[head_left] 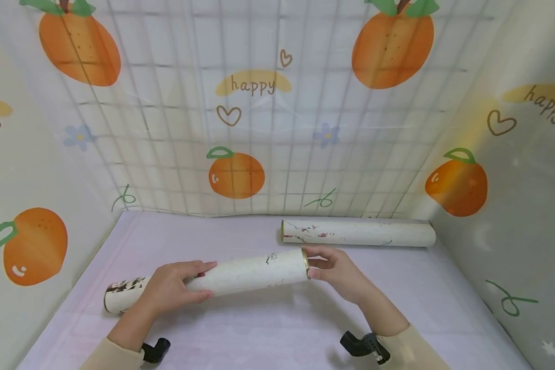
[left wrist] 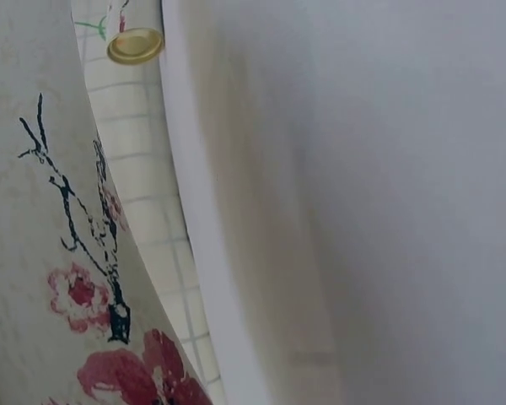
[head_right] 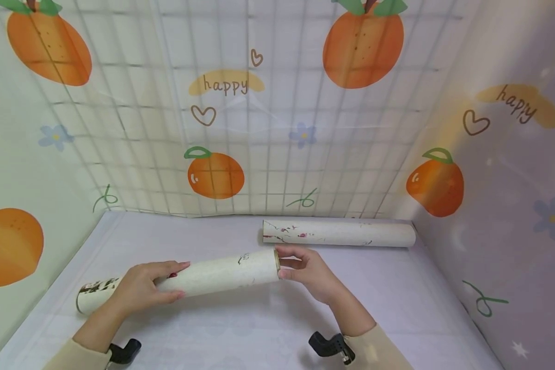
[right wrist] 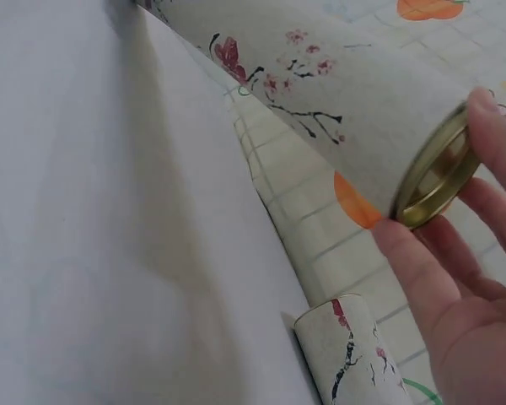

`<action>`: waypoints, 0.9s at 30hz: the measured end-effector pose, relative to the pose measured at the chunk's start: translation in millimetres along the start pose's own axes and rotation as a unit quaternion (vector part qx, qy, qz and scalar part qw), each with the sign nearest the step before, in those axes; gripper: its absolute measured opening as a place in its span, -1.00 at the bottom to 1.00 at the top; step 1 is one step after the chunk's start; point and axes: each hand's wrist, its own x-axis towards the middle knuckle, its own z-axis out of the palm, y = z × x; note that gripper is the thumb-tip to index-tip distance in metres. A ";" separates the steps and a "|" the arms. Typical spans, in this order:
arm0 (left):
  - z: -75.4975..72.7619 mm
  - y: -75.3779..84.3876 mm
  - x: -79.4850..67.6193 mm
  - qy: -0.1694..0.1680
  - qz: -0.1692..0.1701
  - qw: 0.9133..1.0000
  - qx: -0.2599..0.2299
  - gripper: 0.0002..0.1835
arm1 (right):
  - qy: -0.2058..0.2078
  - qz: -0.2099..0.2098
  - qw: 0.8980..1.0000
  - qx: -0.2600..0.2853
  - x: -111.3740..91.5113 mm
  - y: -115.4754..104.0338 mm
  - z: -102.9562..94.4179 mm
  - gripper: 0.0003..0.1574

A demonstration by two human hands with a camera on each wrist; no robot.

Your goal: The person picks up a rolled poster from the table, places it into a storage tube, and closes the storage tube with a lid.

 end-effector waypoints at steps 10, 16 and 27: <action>-2.8 2.4 -2.2 0.031 0.000 0.999 -0.010 -0.33 | 0.015 0.032 0.999 -0.015 7.7 -12.1 6.4 -0.26; -6.0 3.8 -1.9 0.036 -0.016 0.999 -0.018 -0.32 | 0.006 0.036 0.999 -0.013 12.8 -20.4 9.1 -0.18; -5.9 4.5 -0.8 0.021 -0.038 0.998 -0.034 -0.32 | 0.016 0.037 0.999 -0.018 12.0 -25.7 8.9 -0.22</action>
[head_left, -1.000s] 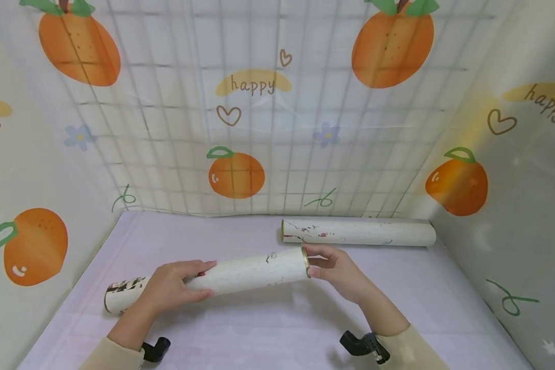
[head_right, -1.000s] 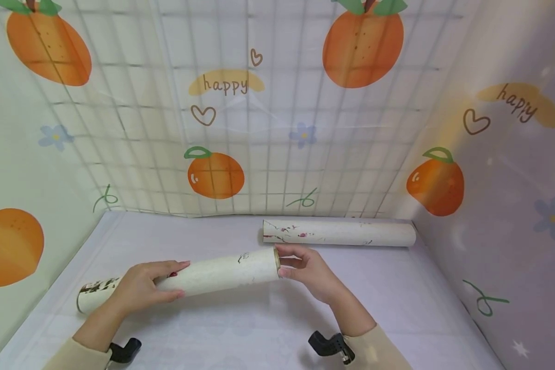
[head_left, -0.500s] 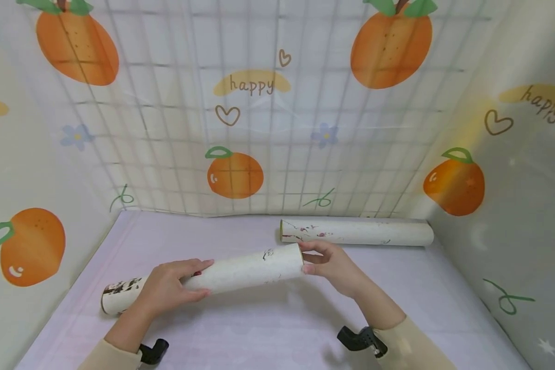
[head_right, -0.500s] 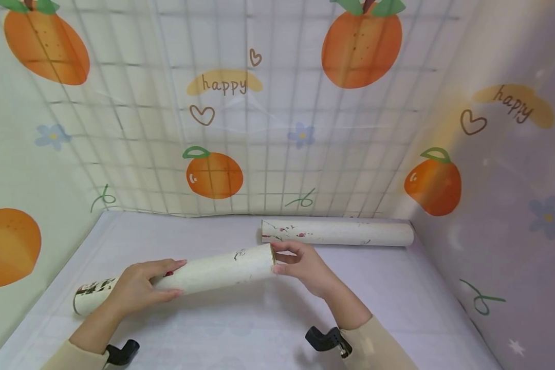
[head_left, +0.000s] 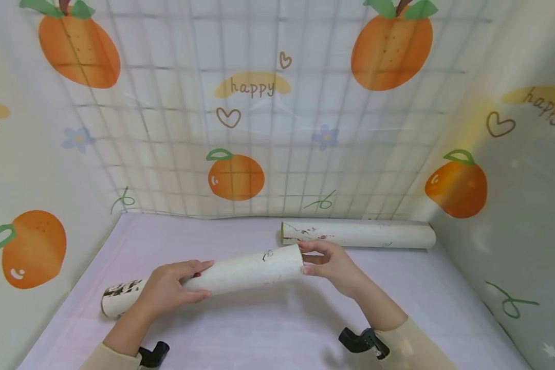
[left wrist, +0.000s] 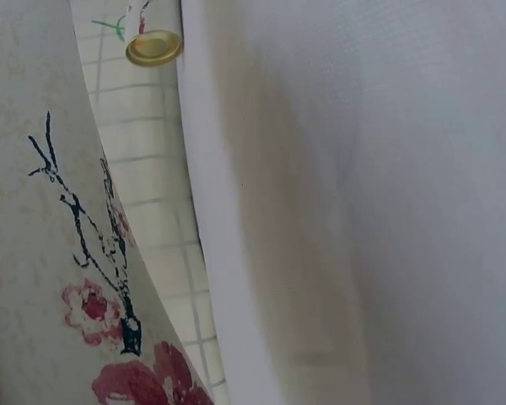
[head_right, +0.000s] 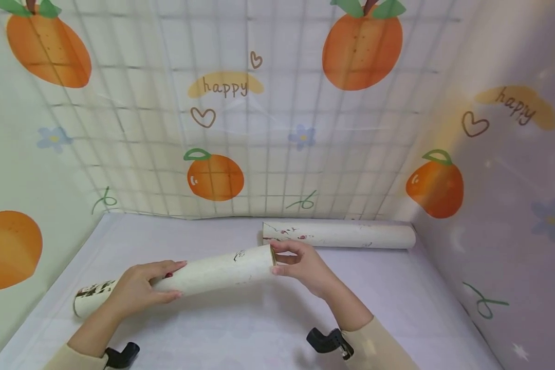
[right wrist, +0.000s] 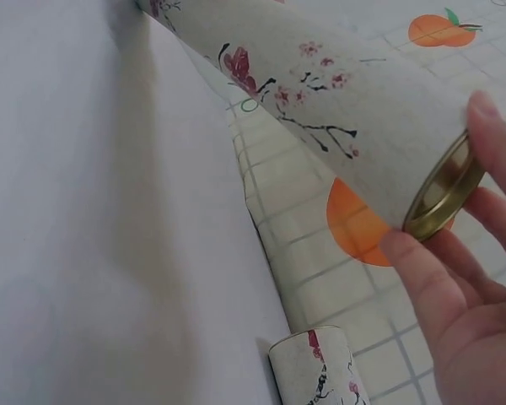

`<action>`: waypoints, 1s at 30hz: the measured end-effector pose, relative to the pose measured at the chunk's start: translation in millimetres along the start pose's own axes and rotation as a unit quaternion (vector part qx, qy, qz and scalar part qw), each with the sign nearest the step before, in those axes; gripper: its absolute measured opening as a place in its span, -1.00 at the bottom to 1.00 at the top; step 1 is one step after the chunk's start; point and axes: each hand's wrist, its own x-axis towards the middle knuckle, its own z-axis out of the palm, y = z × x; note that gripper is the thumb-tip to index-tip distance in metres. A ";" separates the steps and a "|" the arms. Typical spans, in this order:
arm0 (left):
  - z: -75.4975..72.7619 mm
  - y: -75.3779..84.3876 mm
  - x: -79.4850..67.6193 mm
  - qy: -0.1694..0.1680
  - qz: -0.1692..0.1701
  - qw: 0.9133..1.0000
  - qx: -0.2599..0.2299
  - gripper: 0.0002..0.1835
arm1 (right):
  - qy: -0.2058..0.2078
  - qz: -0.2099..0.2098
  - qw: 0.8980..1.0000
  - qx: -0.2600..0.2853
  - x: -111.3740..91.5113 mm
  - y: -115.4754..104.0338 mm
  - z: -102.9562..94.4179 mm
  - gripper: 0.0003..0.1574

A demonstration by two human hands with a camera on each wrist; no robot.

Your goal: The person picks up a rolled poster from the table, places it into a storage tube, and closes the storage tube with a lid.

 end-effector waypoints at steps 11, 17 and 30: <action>-2.0 3.9 -1.1 -0.018 -0.013 1.000 -0.003 -0.32 | -0.044 -0.042 0.998 -0.035 -6.2 -0.4 -7.5 -0.26; -1.4 2.8 0.2 -0.019 -0.020 1.000 -0.015 -0.32 | -0.036 -0.048 0.997 -0.041 -6.0 -0.6 -6.5 -0.22; 2.6 -1.5 -1.4 -0.004 0.004 1.000 0.013 -0.32 | -0.023 -0.051 0.997 -0.059 -5.3 1.8 -4.1 -0.23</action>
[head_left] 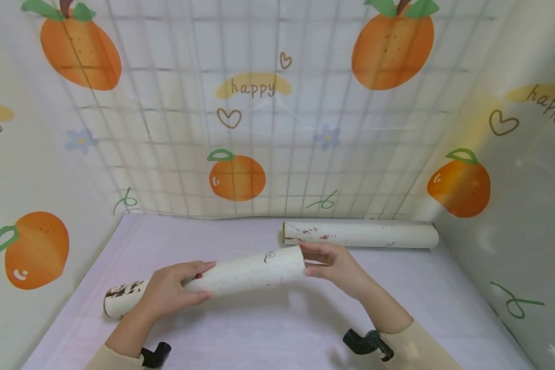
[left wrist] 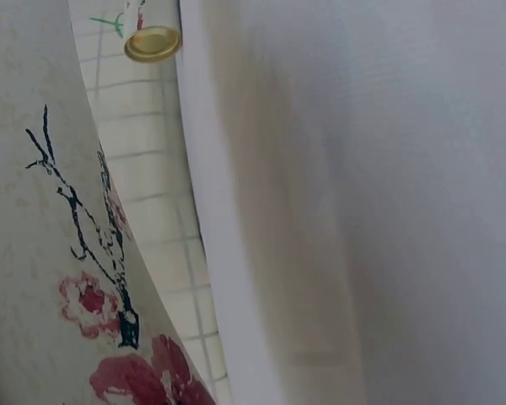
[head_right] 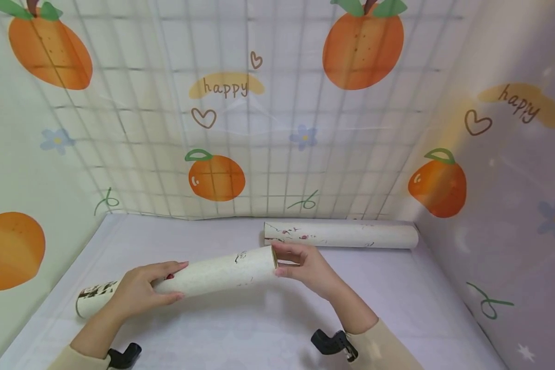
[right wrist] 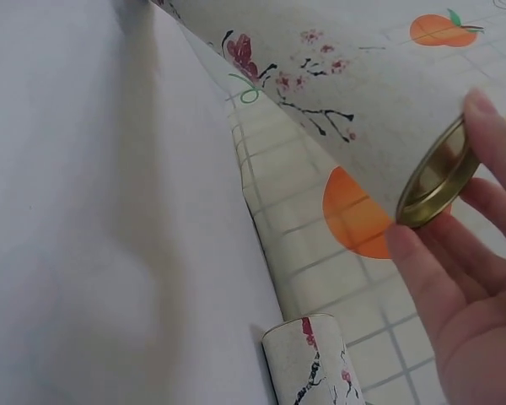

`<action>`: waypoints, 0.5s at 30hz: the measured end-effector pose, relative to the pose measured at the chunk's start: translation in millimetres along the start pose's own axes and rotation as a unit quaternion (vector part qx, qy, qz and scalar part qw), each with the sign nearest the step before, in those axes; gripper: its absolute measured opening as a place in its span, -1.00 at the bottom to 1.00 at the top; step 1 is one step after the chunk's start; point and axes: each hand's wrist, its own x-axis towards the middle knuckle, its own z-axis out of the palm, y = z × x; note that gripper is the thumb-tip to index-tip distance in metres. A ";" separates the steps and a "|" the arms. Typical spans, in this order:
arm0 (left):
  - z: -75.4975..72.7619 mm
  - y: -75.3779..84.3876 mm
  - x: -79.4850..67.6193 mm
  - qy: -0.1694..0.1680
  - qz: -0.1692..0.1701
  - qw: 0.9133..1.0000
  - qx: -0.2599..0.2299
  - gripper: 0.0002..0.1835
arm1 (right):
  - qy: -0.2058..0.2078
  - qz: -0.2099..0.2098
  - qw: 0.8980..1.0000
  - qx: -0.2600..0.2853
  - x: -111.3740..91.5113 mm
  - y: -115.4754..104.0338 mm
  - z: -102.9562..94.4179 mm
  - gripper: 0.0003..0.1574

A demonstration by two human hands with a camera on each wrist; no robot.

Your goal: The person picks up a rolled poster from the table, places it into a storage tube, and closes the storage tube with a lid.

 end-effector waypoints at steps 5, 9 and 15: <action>0.1 0.3 -0.3 -0.002 -0.002 1.000 0.000 -0.31 | -0.003 -0.001 1.000 0.004 -0.4 1.4 0.3 -0.22; 0.8 0.8 0.2 -0.004 -0.008 1.000 -0.008 -0.31 | -0.006 -0.002 1.000 0.010 -0.4 2.0 -0.4 -0.22; 0.4 -0.4 -0.4 -0.007 -0.015 1.000 -0.009 -0.31 | -0.008 0.001 1.000 0.013 0.1 4.0 -0.4 -0.21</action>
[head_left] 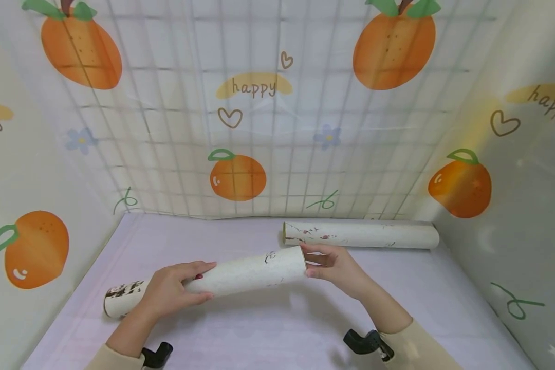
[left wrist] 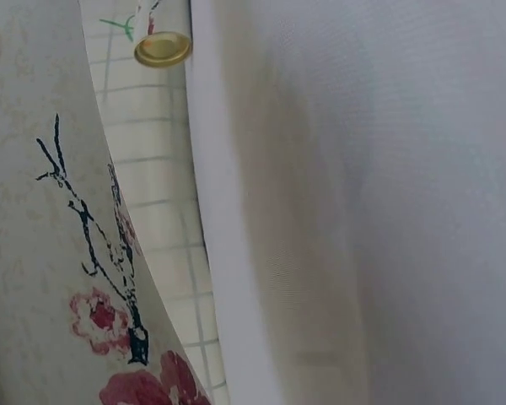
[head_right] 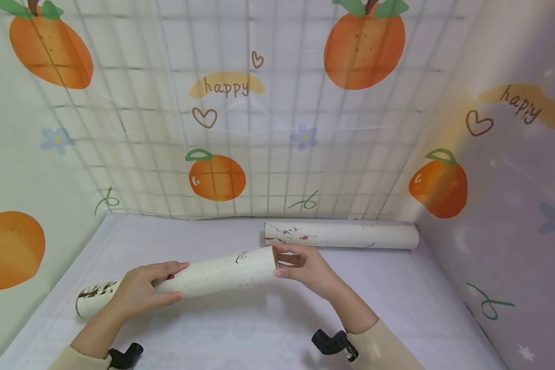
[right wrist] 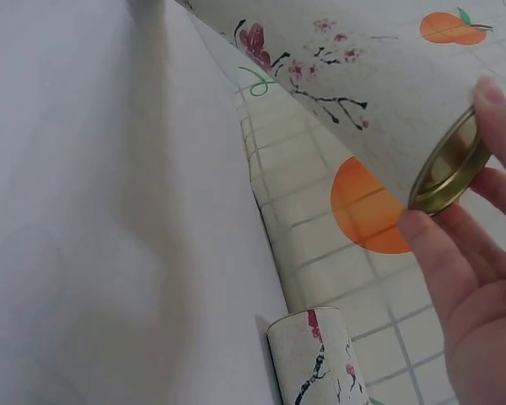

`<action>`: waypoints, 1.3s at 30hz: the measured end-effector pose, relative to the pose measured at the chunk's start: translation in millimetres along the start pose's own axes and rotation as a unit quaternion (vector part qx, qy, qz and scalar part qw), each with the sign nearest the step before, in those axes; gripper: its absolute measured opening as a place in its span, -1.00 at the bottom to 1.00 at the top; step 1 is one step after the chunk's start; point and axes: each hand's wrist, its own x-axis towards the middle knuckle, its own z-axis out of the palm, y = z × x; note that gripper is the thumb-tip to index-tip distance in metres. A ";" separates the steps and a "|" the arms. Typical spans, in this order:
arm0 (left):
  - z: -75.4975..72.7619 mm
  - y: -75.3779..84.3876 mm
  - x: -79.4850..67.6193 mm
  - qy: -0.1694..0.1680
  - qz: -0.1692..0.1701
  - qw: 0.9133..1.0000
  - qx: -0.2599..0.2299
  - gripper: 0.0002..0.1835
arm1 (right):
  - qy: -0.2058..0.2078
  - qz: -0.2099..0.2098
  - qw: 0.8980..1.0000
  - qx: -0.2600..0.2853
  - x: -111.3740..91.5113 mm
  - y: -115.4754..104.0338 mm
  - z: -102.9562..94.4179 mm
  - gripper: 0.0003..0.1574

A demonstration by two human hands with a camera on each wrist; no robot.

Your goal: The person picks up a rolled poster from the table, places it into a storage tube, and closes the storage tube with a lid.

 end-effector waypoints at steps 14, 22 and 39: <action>0.4 1.8 3.1 -0.030 -0.003 1.000 0.004 -0.32 | -0.024 0.000 1.000 -0.018 0.5 3.6 -5.0 -0.19; -0.4 0.3 4.4 -0.039 0.009 0.999 0.013 -0.33 | -0.024 0.009 0.999 -0.026 1.6 8.6 -5.5 -0.20; -3.7 -2.9 12.0 -0.040 0.032 0.998 0.041 -0.31 | -0.014 -0.013 0.995 -0.096 2.1 5.1 -1.6 -0.26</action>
